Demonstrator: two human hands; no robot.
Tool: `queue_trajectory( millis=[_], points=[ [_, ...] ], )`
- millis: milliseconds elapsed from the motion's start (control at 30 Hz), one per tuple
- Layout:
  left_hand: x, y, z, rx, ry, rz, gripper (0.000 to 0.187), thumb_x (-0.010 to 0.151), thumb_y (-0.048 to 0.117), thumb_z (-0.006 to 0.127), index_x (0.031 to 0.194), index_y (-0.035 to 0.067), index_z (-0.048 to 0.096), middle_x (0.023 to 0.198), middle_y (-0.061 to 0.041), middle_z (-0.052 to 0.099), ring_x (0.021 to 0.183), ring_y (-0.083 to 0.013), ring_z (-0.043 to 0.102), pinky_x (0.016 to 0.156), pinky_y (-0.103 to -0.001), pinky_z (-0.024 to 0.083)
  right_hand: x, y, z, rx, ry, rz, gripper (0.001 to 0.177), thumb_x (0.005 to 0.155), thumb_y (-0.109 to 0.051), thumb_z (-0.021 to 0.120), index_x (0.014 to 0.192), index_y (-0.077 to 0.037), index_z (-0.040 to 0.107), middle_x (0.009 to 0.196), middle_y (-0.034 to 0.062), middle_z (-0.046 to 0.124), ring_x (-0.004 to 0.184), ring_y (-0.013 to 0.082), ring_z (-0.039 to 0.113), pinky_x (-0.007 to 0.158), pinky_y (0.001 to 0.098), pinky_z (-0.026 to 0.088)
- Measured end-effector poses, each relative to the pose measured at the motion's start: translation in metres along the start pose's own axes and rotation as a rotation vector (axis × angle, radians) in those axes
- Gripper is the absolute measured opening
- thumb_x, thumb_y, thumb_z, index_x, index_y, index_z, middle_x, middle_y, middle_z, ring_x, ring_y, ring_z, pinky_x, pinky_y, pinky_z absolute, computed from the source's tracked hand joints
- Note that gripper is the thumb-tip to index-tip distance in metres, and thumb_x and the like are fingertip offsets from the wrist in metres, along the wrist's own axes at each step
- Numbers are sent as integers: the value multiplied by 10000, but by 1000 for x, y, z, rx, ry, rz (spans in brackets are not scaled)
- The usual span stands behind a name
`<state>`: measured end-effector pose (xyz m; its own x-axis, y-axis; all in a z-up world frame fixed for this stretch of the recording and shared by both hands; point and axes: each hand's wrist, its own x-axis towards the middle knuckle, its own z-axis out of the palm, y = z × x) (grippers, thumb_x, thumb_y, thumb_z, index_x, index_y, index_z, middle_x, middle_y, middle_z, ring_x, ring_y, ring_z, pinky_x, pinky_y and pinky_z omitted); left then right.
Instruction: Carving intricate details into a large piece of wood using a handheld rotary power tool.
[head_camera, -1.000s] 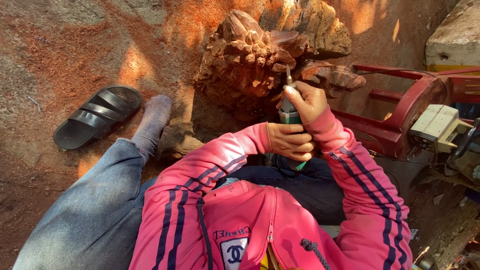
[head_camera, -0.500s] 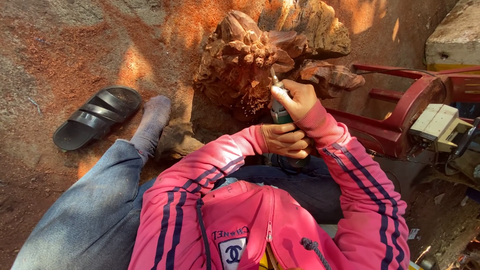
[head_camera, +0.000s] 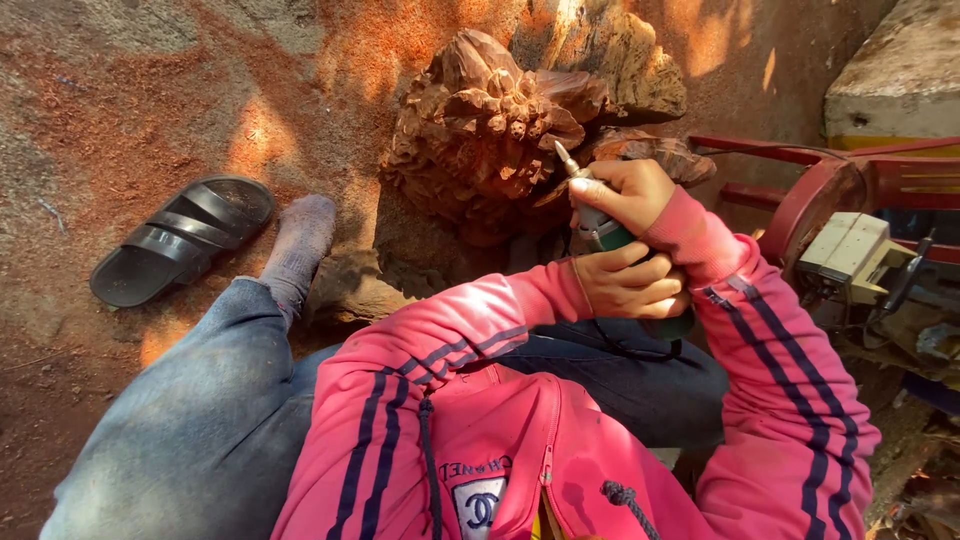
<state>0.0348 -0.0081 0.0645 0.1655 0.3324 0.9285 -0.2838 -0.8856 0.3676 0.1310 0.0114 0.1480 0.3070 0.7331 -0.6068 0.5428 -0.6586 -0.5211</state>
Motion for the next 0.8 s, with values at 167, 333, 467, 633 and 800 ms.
queue_trajectory(
  millis=[167, 333, 467, 633, 800],
  points=[
    [3, -9, 9, -10, 11, 20, 163, 1033, 212, 489, 908, 181, 589, 941, -26, 598, 955, -246, 607, 922, -397, 506, 7, 17, -12, -23, 9, 16, 413, 1065, -370, 618, 756, -95, 617, 611, 125, 637, 644, 170, 547, 631, 391, 493],
    [-6, -12, 23, -67, 18, 64, 140, 1032, 197, 511, 912, 170, 578, 954, -57, 599, 981, -283, 589, 954, -421, 493, 8, 19, -15, 22, 63, -3, 397, 1095, -375, 586, 783, -141, 662, 640, 38, 673, 656, 131, 564, 658, 325, 511],
    [-13, -9, 29, -26, 8, 58, 106, 1012, 219, 545, 930, 195, 609, 974, -31, 621, 995, -257, 598, 960, -411, 491, 12, 19, -17, -27, 77, -75, 388, 1073, -375, 631, 784, -118, 663, 642, 87, 651, 644, 181, 576, 652, 347, 502],
    [-8, -19, 22, 36, -19, 49, 138, 1033, 233, 516, 959, 205, 629, 980, -18, 612, 986, -237, 589, 969, -403, 485, 21, 14, -21, -113, 33, -56, 413, 1065, -431, 632, 797, -117, 637, 639, 100, 640, 628, 225, 604, 647, 366, 499],
    [1, -16, 20, 88, -20, -19, 172, 1032, 240, 503, 945, 209, 648, 949, -7, 604, 961, -215, 596, 940, -377, 513, 26, -1, -25, -136, -50, -54, 430, 1070, -422, 604, 785, -101, 631, 621, 122, 638, 610, 231, 595, 629, 372, 499]
  ],
)
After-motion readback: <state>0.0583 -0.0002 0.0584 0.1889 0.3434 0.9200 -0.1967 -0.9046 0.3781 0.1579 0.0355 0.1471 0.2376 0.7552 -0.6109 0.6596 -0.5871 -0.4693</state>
